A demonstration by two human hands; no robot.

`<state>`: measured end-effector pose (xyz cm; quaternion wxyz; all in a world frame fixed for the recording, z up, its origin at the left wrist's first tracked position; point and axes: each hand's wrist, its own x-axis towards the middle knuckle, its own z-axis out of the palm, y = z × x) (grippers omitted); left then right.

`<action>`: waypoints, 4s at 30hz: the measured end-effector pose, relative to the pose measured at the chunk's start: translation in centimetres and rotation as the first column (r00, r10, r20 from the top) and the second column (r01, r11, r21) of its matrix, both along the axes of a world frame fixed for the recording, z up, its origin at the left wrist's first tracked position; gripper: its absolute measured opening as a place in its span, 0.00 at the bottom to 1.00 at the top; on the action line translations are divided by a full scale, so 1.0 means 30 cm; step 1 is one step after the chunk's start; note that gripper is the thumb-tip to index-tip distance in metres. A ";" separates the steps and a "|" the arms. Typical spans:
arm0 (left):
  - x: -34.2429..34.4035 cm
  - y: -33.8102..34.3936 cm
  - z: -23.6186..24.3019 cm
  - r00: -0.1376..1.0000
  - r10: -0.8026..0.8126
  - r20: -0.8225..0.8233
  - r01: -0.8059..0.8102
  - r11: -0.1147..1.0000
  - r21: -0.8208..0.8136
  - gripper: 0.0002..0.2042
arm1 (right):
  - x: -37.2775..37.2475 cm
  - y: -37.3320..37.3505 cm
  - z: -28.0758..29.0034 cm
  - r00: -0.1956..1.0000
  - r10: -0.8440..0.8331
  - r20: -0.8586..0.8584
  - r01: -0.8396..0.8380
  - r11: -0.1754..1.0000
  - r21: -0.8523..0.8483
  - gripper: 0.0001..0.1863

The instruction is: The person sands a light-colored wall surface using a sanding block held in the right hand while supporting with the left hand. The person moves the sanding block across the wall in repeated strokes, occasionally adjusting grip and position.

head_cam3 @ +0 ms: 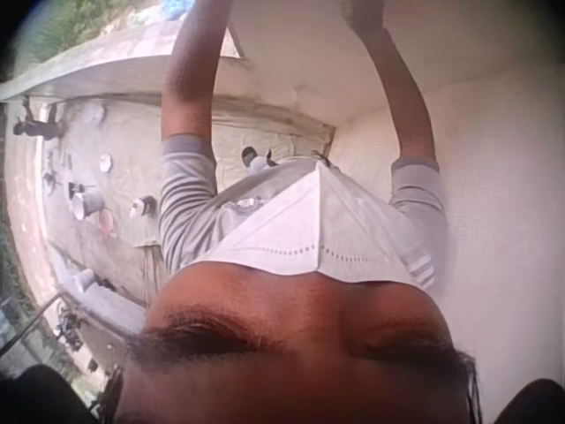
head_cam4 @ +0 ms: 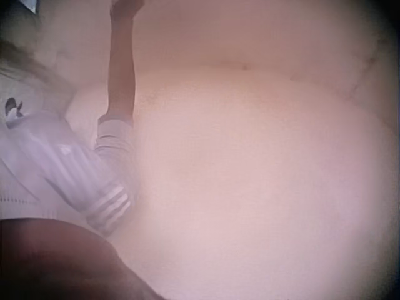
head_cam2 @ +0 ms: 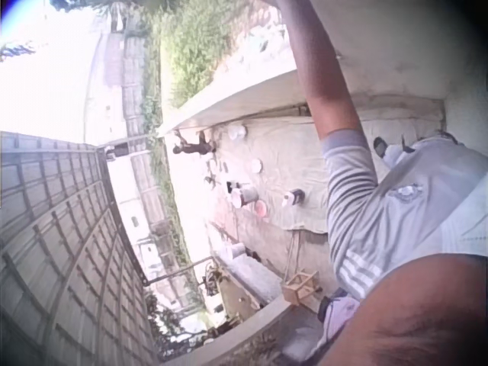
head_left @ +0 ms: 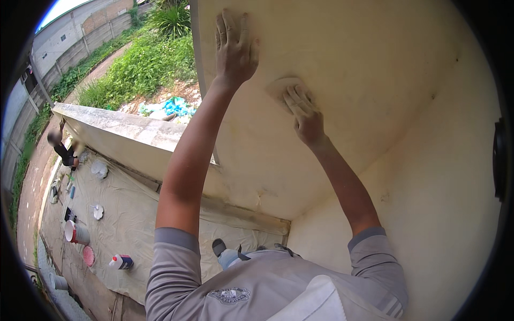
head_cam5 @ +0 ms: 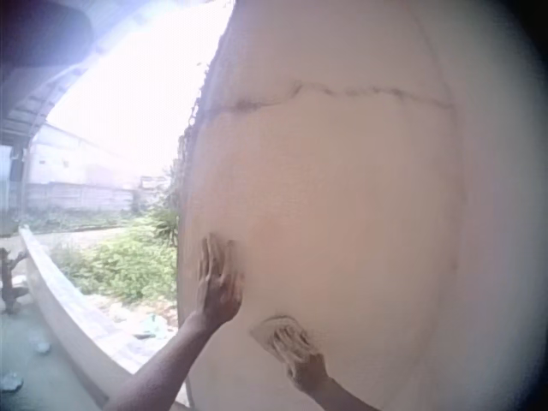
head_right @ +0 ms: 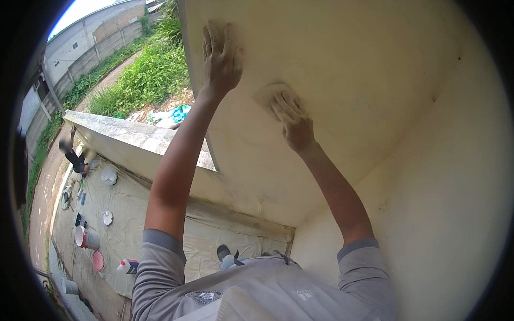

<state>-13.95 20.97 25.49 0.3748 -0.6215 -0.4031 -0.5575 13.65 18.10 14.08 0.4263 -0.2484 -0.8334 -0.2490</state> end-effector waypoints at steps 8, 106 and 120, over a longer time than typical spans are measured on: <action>0.428 0.030 -0.105 0.961 -0.029 -0.274 0.000 0.994 -0.106 0.35 | 0.006 -0.612 -1.198 0.858 -0.287 -0.426 -0.259 0.475 -0.841 0.16; 0.023 0.013 -0.021 0.987 -0.080 -0.138 0.069 0.994 -0.079 0.29 | -0.110 0.076 0.336 0.898 -0.364 -0.249 0.413 0.892 0.184 0.29; -0.068 0.038 -0.133 0.984 -0.109 0.141 0.112 0.994 -0.010 0.28 | -0.263 0.084 0.287 0.883 -0.466 0.058 0.438 0.862 0.254 0.32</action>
